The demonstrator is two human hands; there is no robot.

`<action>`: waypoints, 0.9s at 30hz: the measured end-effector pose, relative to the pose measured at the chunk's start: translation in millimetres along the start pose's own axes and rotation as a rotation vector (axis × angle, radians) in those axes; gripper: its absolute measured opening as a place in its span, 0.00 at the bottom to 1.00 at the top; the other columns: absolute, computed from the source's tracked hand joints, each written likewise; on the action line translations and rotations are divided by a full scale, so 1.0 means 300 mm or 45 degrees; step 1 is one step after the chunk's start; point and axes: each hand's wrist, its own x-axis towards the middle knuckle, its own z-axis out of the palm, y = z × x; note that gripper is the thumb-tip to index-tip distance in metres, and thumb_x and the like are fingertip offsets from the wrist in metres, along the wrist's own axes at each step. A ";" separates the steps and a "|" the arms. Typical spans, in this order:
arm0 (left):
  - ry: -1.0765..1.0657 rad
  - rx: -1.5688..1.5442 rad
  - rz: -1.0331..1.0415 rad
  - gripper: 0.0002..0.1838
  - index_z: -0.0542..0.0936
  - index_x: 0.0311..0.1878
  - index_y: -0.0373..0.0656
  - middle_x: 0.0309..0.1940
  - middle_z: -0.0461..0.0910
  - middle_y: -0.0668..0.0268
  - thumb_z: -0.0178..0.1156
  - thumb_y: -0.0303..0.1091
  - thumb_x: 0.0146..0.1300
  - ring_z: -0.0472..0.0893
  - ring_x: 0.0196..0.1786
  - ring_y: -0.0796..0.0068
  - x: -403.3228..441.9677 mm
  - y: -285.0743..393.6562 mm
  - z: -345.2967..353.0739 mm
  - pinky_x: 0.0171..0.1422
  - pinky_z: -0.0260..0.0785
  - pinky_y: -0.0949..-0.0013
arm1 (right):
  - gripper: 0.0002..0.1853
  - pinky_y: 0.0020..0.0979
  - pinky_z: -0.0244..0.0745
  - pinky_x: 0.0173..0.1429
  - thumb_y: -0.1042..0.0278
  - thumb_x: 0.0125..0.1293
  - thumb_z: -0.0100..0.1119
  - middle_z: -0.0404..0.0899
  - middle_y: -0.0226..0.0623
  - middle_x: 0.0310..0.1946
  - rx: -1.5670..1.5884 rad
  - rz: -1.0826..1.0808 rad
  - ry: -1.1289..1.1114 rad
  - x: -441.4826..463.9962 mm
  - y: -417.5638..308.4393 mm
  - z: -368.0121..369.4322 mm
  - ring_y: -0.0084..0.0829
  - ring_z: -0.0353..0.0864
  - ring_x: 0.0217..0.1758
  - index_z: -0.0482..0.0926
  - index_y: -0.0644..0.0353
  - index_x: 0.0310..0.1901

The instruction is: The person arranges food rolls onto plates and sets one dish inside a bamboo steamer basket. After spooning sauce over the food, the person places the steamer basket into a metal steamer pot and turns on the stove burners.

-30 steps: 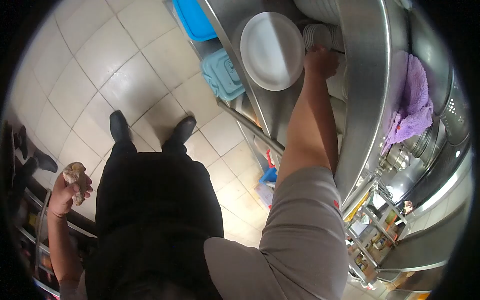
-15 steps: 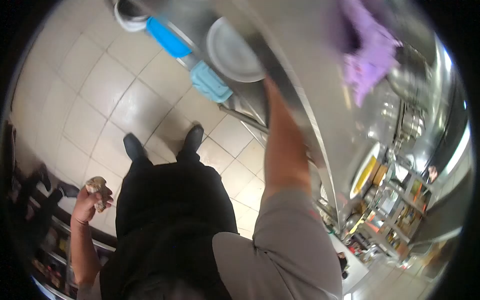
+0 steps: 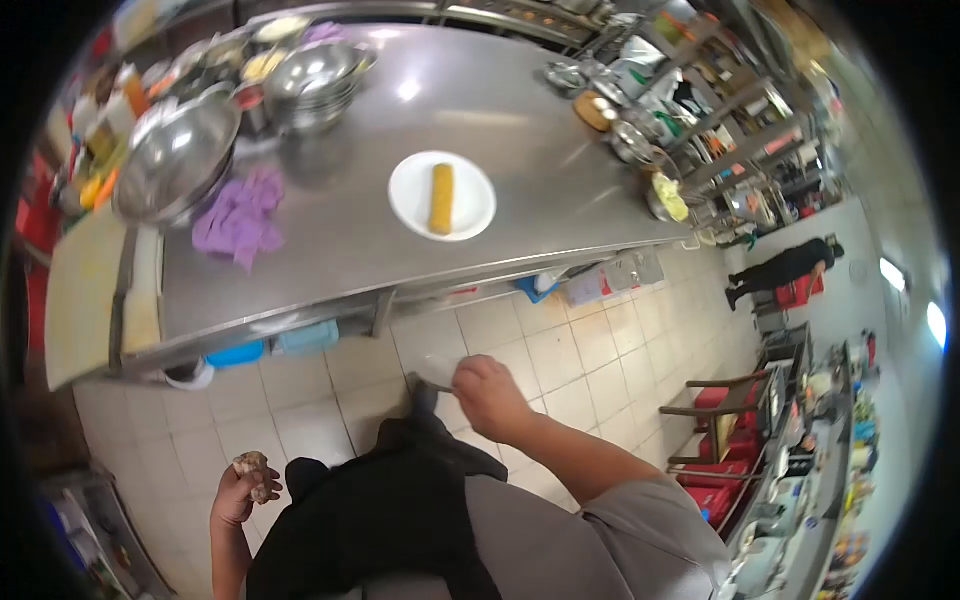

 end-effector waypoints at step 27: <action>-0.450 0.370 0.475 0.27 0.76 0.55 0.36 0.42 0.84 0.56 0.67 0.47 0.62 0.85 0.41 0.64 0.327 0.899 0.850 0.49 0.79 0.63 | 0.08 0.47 0.74 0.55 0.66 0.60 0.61 0.80 0.41 0.44 -0.554 0.265 0.745 0.626 0.925 -0.777 0.46 0.77 0.52 0.84 0.52 0.41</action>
